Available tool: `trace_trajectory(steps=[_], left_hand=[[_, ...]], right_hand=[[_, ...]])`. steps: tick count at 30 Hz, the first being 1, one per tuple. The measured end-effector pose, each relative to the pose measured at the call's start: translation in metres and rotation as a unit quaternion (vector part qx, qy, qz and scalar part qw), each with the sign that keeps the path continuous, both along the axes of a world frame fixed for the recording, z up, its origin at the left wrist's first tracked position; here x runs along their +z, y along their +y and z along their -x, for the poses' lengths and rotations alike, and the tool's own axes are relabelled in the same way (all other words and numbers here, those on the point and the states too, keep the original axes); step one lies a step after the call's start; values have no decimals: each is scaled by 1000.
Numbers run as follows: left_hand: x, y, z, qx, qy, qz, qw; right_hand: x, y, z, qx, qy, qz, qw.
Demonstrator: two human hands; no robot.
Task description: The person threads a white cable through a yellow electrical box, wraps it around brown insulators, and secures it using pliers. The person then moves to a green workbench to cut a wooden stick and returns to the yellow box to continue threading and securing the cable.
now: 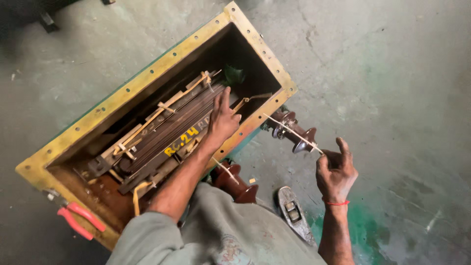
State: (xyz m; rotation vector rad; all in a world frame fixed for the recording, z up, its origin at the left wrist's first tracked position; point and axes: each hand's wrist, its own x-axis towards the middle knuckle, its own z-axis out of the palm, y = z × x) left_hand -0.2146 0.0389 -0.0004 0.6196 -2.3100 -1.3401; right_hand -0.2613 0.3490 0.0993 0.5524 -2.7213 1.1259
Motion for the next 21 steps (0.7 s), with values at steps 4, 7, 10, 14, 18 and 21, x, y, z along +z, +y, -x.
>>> trace_trajectory(steps=[4,7,10,14,18,21], left_hand=[[64,53,-109,-61,89,132,985],[100,103,-165,-131,140,168,967],[119,141,-210,-132,141,201,960],[125,160,-267,-102,97,238,961],[127,173,-331,-116,14,258,959],[132,185,-372,-107,-43,269,956]], right_hand=[[-1,18,-50,82,-200,134,967],[0,14,-85,192,-225,164,941],[10,15,-127,273,-234,156,920],[19,11,-180,353,-295,167,872],[16,8,-223,373,-433,161,805],[9,5,-254,413,-490,148,753]])
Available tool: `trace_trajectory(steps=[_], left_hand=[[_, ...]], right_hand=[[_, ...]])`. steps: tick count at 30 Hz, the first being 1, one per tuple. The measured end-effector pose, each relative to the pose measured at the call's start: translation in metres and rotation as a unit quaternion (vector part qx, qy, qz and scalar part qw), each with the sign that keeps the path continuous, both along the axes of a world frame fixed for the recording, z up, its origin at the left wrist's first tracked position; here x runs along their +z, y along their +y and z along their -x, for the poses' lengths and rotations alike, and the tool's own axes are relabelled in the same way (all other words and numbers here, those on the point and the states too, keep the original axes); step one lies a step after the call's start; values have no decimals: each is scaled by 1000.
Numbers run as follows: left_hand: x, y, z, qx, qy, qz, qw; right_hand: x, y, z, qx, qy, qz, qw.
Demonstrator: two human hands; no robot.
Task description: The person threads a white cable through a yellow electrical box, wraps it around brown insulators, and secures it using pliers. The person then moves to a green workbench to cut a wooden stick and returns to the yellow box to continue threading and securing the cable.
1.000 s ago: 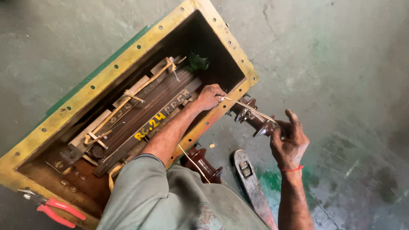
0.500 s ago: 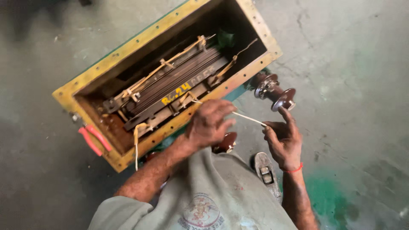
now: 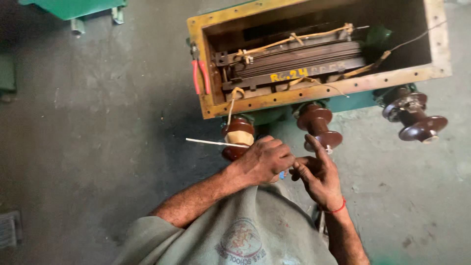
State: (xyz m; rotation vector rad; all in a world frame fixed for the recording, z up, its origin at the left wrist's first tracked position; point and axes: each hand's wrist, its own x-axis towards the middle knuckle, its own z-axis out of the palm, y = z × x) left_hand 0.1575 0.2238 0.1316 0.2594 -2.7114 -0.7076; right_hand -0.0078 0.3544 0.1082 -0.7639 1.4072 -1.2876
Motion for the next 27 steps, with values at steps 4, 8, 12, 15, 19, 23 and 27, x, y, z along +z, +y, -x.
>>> trace_trajectory(steps=[4,8,12,15,19,23,27], left_hand=[[7,-7,-46,-35,-45,14,998],[3,-24,-93,-21,10,-54,998],[-13,-67,-168,124,-102,-78,984],[-23,-124,-276,356,77,7,931],[-42,-180,-428,570,174,-74,800],[-63,-205,-505,579,300,-385,654],[-68,-209,-532,533,333,-420,655]], right_hand=[[-7,-6,-40,84,-52,-25,995],[-11,-17,-83,152,-52,-44,986],[-18,-38,-134,167,150,-73,972],[-28,-61,-170,171,295,-1,940],[-53,-112,-240,241,299,-101,918],[-95,-210,-304,167,375,63,910],[-125,-338,-315,20,609,127,783]])
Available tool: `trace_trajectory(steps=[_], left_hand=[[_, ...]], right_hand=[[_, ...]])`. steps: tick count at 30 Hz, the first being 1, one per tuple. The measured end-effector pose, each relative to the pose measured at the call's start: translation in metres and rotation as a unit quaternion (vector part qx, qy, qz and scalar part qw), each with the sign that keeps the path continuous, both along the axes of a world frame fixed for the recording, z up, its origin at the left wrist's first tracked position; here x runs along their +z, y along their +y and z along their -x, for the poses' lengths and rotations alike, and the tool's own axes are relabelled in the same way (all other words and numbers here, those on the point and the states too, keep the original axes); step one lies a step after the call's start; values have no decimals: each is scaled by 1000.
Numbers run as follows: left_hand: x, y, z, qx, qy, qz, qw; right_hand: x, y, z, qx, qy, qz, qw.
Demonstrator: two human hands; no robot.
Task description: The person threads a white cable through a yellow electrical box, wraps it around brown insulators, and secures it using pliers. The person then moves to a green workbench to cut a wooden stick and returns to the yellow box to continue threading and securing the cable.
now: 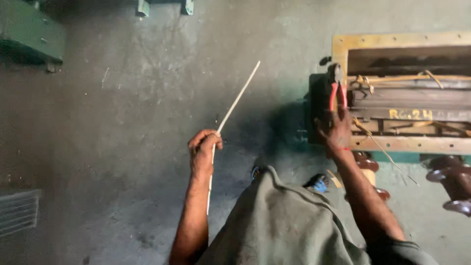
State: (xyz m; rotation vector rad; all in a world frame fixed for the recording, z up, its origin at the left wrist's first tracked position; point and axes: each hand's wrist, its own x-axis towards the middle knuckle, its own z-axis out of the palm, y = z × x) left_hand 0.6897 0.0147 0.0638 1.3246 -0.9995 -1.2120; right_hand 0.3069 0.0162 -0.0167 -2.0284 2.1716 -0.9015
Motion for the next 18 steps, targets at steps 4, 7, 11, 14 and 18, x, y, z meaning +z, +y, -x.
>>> trace_trajectory(steps=[4,7,11,14,18], left_hand=[[1,-7,-21,33,95,-99,990],[-9,-13,-35,39,97,-98,990],[-31,-31,-59,136,140,-151,969],[-43,-67,-71,174,153,-164,959],[-28,-138,-70,190,135,-149,961]], right_hand=[[-1,-76,3,-79,31,-87,993],[-2,-111,12,-98,210,-259,938],[-16,-120,20,-208,42,-223,951],[-36,-115,34,-183,120,-287,933],[-47,-121,49,-178,52,-328,926]])
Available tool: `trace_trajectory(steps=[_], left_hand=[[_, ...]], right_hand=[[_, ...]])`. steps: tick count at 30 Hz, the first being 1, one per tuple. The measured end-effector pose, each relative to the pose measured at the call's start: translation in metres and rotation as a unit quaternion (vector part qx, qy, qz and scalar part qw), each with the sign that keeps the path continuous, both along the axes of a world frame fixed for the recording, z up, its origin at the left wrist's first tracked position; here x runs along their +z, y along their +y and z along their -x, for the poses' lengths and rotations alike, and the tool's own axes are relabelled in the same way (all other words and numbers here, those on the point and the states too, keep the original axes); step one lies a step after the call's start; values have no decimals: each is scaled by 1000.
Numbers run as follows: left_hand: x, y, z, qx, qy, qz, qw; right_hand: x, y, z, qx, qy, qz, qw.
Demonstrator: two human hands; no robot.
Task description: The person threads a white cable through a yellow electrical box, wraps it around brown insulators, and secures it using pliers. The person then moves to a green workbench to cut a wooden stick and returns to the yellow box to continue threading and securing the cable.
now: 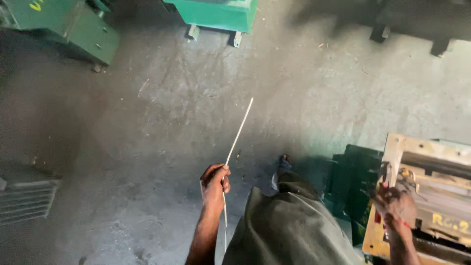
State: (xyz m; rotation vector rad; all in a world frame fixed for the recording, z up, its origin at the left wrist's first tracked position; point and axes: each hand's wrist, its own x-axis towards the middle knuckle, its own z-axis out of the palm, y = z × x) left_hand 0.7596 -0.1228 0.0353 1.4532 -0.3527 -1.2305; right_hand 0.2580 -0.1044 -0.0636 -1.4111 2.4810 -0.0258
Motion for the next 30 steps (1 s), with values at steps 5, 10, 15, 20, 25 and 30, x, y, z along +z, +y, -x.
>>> trace_trajectory(steps=[5,10,15,20,25,30], left_hand=[[48,-124,32,-41,-46,50,997],[60,-201,61,-149,-79,106,980],[74,-265,82,-196,-74,113,971],[71,-314,79,-253,-182,148,939],[59,-385,58,-249,-10,79,965],[56,-470,31,-290,22,101,951]], right_hand=[[17,-87,-59,-207,-672,148,695],[68,-155,-148,-2,-840,-28,541],[125,-200,-171,220,-662,69,713],[125,-265,-179,325,-382,128,856],[133,-355,-200,394,-415,249,781],[156,-441,-243,366,-417,218,803]])
